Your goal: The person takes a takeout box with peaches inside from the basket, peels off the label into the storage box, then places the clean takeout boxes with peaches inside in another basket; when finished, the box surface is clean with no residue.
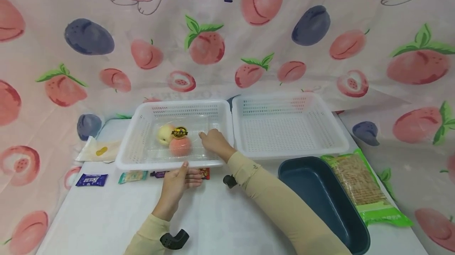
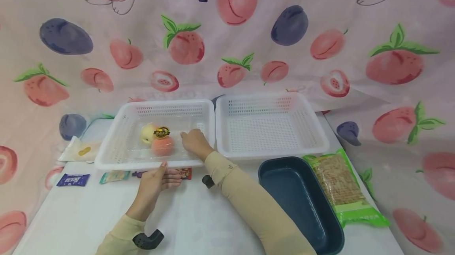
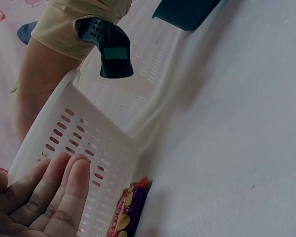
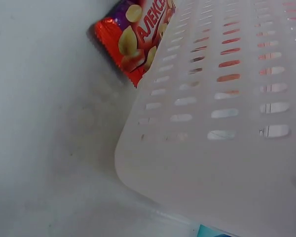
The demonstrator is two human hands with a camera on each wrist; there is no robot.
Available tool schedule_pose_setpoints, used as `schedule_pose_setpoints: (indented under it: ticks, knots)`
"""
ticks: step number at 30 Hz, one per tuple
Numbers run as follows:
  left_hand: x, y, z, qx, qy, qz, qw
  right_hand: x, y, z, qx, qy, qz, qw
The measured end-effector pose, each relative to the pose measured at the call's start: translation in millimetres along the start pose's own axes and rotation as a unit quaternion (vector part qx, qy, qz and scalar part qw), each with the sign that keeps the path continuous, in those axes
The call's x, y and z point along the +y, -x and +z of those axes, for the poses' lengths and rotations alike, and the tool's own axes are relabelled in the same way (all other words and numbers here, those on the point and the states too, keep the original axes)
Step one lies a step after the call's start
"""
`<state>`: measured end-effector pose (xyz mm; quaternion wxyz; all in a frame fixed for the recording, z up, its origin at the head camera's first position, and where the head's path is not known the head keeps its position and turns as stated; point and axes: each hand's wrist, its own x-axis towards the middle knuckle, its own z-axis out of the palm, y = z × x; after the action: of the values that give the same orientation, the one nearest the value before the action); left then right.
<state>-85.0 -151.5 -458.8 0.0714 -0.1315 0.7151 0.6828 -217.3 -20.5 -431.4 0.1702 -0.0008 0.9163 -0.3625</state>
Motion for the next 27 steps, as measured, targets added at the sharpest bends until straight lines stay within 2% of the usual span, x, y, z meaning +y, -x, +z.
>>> schedule_pose_setpoints:
  ticks: [16, 27]
  knots:
    - [0.8, 0.5, 5.3, 0.007, -0.003, -0.014, 0.9999, -2.1, 10.3, -14.1, 0.048, -0.029, -0.024, 0.998]
    - [-0.1, -0.2, 6.2, 0.003, -0.004, -0.006, 1.0000, -1.0, 19.2, -42.5, 0.064, -0.052, -0.041, 0.996]
